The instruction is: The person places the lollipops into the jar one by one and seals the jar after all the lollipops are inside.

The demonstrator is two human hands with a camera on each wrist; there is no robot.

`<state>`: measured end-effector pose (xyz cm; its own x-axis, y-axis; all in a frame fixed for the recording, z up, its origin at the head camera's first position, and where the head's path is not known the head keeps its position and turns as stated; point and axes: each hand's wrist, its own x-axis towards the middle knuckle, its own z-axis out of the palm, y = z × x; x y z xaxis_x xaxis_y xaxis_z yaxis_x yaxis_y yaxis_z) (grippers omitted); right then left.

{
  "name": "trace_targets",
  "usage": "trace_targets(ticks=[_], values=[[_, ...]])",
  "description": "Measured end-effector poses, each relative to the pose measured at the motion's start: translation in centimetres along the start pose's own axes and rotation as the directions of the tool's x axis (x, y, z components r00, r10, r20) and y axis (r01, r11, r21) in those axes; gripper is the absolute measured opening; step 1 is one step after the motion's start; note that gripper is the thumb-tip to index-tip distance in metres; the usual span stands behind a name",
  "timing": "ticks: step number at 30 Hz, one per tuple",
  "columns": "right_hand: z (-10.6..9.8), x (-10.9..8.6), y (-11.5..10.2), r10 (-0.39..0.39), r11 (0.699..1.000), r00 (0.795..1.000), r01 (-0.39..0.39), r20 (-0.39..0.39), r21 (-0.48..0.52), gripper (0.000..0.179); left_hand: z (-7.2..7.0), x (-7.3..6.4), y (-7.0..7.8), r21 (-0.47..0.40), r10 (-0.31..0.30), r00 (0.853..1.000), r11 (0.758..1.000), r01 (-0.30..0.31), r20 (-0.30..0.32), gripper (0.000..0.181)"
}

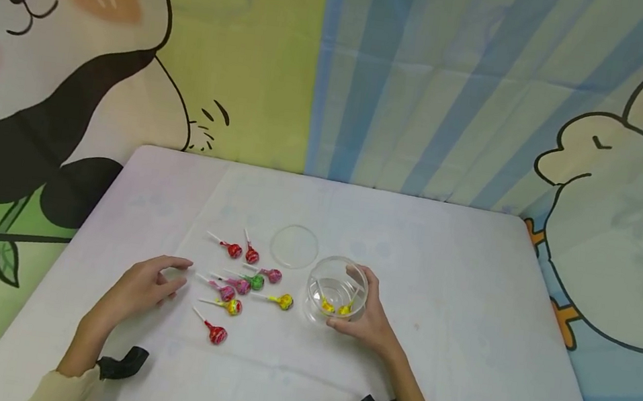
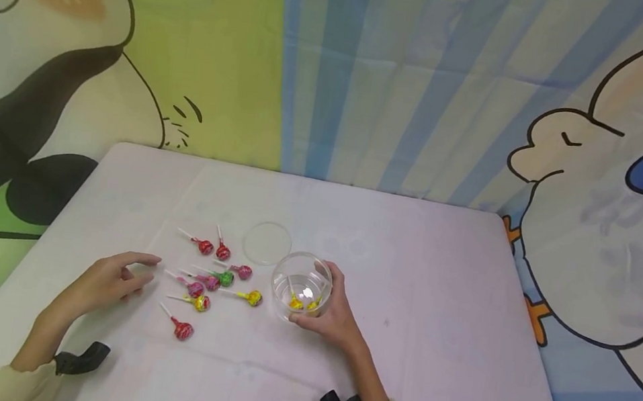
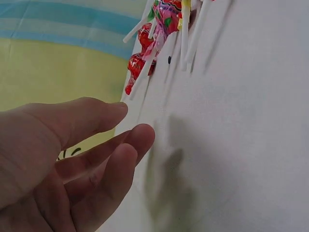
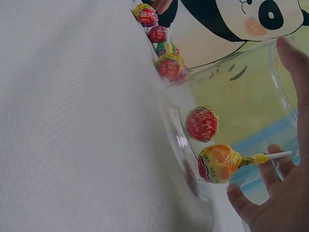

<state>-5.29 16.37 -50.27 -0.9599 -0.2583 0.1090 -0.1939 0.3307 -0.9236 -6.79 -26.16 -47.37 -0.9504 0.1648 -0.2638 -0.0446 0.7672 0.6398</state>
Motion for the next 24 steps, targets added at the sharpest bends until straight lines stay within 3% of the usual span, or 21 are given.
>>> trace_targets(ticks=[8, 12, 18, 24], values=[[0.1, -0.2, 0.2, 0.012, 1.000, 1.000, -0.012, 0.007, 0.002, 0.106, 0.5, 2.4, -1.7, -0.099, 0.054, 0.994, 0.994, -0.045, 0.096, 0.043], [-0.1, 0.0, 0.1, 0.010, 1.000, 1.000, -0.010, 0.005, -0.012, 0.106, 0.5, 2.9, -1.8, -0.122, 0.078, 0.991, 0.990, -0.065, 0.106, 0.041], [0.2, -0.2, 0.1, 0.020, 1.000, 1.000, -0.020, 0.001, -0.017, 0.107, 0.4, 2.5, -2.0, -0.139, 0.110, 0.987, 0.986, -0.094, 0.117, 0.035], [0.1, -0.1, 0.0, 0.007, 1.000, 1.000, -0.007, -0.002, -0.016, 0.107, 0.5, 2.3, -2.2, -0.147, 0.098, 0.987, 0.986, -0.078, 0.130, 0.035]])
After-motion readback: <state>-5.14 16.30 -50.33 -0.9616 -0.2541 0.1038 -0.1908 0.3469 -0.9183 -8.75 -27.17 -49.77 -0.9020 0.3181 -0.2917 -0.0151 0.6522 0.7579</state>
